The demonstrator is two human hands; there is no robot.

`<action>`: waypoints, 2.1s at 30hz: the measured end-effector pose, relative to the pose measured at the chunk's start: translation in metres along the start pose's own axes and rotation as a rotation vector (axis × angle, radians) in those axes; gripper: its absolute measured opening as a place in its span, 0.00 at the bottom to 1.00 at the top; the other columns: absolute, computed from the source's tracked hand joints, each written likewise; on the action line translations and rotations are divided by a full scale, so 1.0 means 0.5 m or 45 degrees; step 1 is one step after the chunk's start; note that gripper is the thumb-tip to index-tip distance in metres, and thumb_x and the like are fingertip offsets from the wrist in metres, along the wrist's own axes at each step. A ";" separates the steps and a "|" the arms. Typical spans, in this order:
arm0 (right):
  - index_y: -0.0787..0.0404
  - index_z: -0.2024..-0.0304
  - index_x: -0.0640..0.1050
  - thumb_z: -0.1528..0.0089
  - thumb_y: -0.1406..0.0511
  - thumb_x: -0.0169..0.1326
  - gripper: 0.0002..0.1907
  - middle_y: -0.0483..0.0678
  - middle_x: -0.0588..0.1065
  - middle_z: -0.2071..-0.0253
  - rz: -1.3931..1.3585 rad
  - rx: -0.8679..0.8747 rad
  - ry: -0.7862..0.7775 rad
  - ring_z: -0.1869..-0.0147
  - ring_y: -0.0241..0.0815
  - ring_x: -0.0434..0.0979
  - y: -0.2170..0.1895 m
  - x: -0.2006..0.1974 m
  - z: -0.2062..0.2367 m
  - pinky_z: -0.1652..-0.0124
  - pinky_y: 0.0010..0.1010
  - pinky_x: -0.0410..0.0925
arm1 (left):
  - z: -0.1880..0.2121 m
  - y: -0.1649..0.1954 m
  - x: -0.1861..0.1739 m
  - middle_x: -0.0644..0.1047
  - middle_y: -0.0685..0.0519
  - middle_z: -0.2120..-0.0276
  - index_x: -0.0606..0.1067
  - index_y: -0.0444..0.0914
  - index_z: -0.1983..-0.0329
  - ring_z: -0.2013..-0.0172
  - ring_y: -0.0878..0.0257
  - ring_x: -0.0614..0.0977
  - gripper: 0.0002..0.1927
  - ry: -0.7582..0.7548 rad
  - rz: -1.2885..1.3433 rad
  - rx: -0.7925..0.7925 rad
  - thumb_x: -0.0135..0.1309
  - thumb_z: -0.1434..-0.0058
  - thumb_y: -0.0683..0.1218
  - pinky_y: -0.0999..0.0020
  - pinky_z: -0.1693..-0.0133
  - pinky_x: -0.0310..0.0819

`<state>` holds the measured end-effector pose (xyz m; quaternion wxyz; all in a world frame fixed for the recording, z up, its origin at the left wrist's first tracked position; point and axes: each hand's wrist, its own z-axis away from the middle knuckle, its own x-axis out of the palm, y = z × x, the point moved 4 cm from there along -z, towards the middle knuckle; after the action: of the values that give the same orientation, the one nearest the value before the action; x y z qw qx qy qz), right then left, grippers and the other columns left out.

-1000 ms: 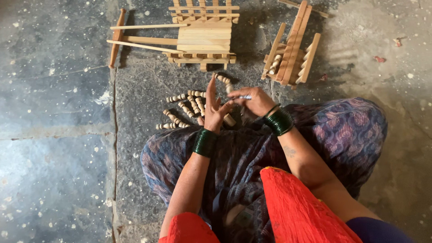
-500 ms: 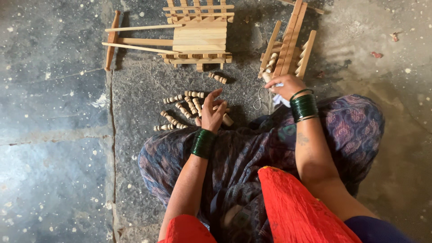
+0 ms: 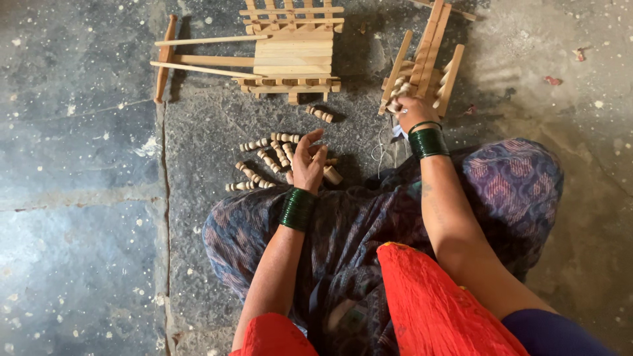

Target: The person sits on the floor and wipes wooden toy parts, including spindles, rails, and toy cart frames, one at a time with a white cloth, turning pieces to clean different sides and setting cleaned pieces aside.

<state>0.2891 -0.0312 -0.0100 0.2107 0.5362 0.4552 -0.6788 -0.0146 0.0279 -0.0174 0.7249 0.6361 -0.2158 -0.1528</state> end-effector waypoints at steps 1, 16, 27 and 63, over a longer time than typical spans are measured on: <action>0.51 0.51 0.84 0.41 0.69 0.58 0.16 0.56 0.78 0.51 -0.043 -0.008 -0.006 0.47 0.56 0.77 0.002 0.000 0.003 0.49 0.44 0.70 | -0.001 0.003 -0.001 0.75 0.47 0.43 0.69 0.35 0.35 0.54 0.62 0.80 0.22 0.012 -0.071 0.058 0.50 0.33 0.41 0.67 0.54 0.80; 0.53 0.39 0.72 0.41 0.52 0.60 0.30 0.54 0.81 0.50 -0.040 0.003 -1.083 0.50 0.50 0.82 -0.177 0.197 0.163 0.48 0.40 0.72 | -0.003 0.008 0.003 0.77 0.48 0.45 0.71 0.34 0.36 0.54 0.65 0.79 0.22 0.069 -0.013 0.036 0.49 0.33 0.40 0.70 0.52 0.77; 0.56 0.44 0.75 0.47 0.47 0.62 0.34 0.57 0.80 0.56 -0.309 -0.182 -0.862 0.54 0.54 0.81 -0.201 0.228 0.185 0.53 0.43 0.72 | -0.007 0.002 0.001 0.75 0.48 0.42 0.71 0.34 0.37 0.53 0.63 0.78 0.22 0.082 0.015 0.102 0.48 0.35 0.38 0.67 0.50 0.76; 0.52 0.49 0.81 0.31 0.57 0.49 0.14 0.48 0.78 0.39 -1.405 -0.157 0.183 0.55 0.39 0.82 -0.288 0.113 0.147 0.61 0.31 0.78 | -0.007 -0.072 0.019 0.78 0.39 0.47 0.66 0.35 0.30 0.48 0.54 0.80 0.33 -0.113 0.176 -0.276 0.41 0.30 0.62 0.67 0.46 0.72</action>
<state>0.1192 -0.0101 -0.0047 -0.1764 0.2502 0.7204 -0.6224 -0.0025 0.0211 -0.0523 0.7878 0.5304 -0.2733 -0.1528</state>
